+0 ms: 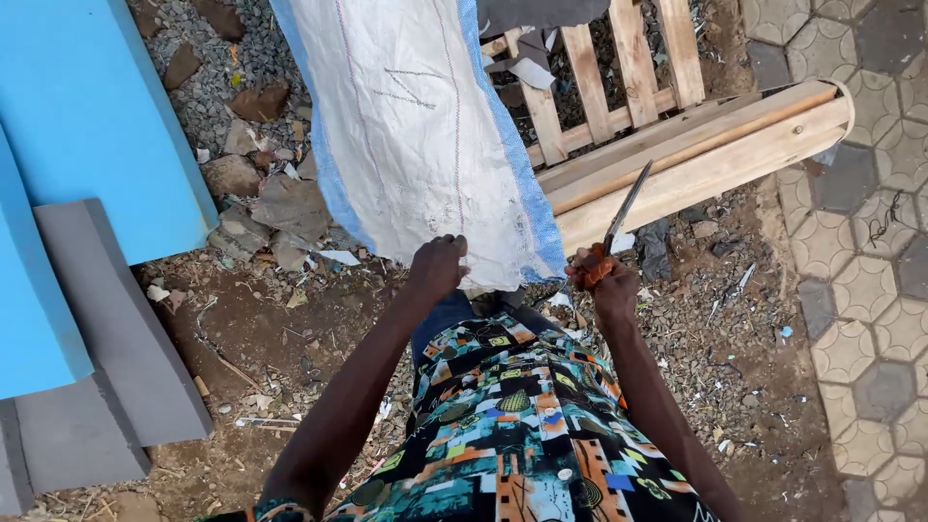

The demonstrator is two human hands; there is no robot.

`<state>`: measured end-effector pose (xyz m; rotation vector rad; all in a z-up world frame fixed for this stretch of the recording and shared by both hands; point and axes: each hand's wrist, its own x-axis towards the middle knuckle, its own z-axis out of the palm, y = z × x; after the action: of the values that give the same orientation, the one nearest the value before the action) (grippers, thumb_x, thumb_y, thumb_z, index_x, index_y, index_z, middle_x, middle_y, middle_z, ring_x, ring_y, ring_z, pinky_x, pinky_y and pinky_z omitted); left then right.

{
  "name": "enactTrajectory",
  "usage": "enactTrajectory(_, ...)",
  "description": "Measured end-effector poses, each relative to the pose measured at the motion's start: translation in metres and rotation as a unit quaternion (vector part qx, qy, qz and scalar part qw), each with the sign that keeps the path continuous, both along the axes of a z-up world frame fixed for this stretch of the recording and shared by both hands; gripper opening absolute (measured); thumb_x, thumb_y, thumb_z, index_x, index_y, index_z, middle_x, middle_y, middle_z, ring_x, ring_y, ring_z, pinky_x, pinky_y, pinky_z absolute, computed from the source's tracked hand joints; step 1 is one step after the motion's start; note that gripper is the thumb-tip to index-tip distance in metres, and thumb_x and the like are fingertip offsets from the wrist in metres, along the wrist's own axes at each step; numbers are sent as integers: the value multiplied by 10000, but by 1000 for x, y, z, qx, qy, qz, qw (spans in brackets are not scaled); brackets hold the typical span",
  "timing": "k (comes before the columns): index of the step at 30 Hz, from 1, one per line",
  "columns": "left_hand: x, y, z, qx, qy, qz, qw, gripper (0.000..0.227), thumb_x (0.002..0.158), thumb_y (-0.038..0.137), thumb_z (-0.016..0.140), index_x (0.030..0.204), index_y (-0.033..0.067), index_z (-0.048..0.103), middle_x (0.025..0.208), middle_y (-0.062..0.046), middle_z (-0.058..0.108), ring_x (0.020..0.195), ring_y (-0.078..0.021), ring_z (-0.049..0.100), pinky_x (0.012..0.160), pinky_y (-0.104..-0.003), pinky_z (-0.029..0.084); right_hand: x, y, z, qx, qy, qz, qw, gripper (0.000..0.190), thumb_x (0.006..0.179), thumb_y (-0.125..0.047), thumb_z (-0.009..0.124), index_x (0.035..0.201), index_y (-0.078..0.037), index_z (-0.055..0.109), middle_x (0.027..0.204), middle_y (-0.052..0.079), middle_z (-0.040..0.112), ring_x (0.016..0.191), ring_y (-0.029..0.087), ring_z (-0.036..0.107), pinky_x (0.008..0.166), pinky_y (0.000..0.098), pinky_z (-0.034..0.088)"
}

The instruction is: The person is cutting a woven bag into strips and wrapping them around wooden slats of a frame to provide padding.

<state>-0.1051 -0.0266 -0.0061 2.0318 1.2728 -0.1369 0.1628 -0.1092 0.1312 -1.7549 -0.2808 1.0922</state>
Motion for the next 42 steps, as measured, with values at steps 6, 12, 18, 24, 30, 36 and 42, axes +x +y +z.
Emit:
enactTrajectory(6, 130, -46, -49, 60, -42, -62, 995, 745, 800, 377, 896, 1370, 70, 529, 1239, -210, 566, 1217, -422, 587, 963, -553, 579, 31, -36, 11, -10, -3, 64, 998, 378, 876, -249, 909, 785, -26, 617, 620, 176, 629, 473, 242, 665, 411, 311, 511)
enactTrajectory(12, 137, -79, -109, 40, -48, 74, 995, 218, 958, 116, 735, 1152, 97, 638, 1106, -139, 604, 1099, -366, 669, 918, -486, 610, 75, -94, -3, -23, 0, 194, 981, 466, 905, -370, 864, 720, 14, 677, 643, 230, 662, 533, 290, 675, 482, 351, 491)
enactTrajectory(18, 119, -97, -25, 91, -142, 119, 978, 256, 972, 139, 724, 1195, 57, 629, 1039, -201, 627, 1000, -447, 678, 797, -560, 643, 75, -108, -25, -105, -112, 296, 943, 392, 907, -394, 795, 954, -5, 785, 817, 203, 762, 743, 298, 710, 641, 390, 488)
enactTrajectory(24, 128, -137, 35, 128, -175, 107, 970, 260, 959, 117, 735, 1192, 45, 643, 991, -191, 636, 970, -449, 658, 772, -581, 619, 56, -90, -48, -23, 85, 239, 967, 423, 1015, -386, 693, 1033, 36, 733, 915, 246, 692, 855, 311, 660, 774, 452, 535)
enactTrajectory(30, 125, -183, 4, 98, -195, 71, 973, 263, 894, 118, 807, 1100, 75, 650, 958, -187, 642, 954, -467, 657, 767, -588, 627, 57, -111, -93, -18, 38, 283, 958, 319, 986, -297, 708, 895, 7, 744, 770, 175, 595, 717, 250, 575, 668, 465, 493)
enactTrajectory(36, 96, -208, -37, -40, -179, 0, 983, 477, 616, 305, 988, 864, 203, 592, 779, -51, 692, 854, -381, 709, 777, -535, 579, 59, -167, -99, -141, -103, 322, 930, 218, 848, -215, 710, 954, -62, 824, 846, 217, 743, 778, 363, 710, 714, 477, 567)
enactTrajectory(42, 96, -252, -55, -29, -133, -10, 991, 274, 749, 126, 861, 800, 215, 607, 696, -40, 677, 735, -360, 718, 695, -489, 594, 40, -230, -77, -189, -134, 290, 929, 391, 852, -364, 807, 1076, -43, 816, 878, 212, 757, 828, 354, 730, 754, 474, 572)
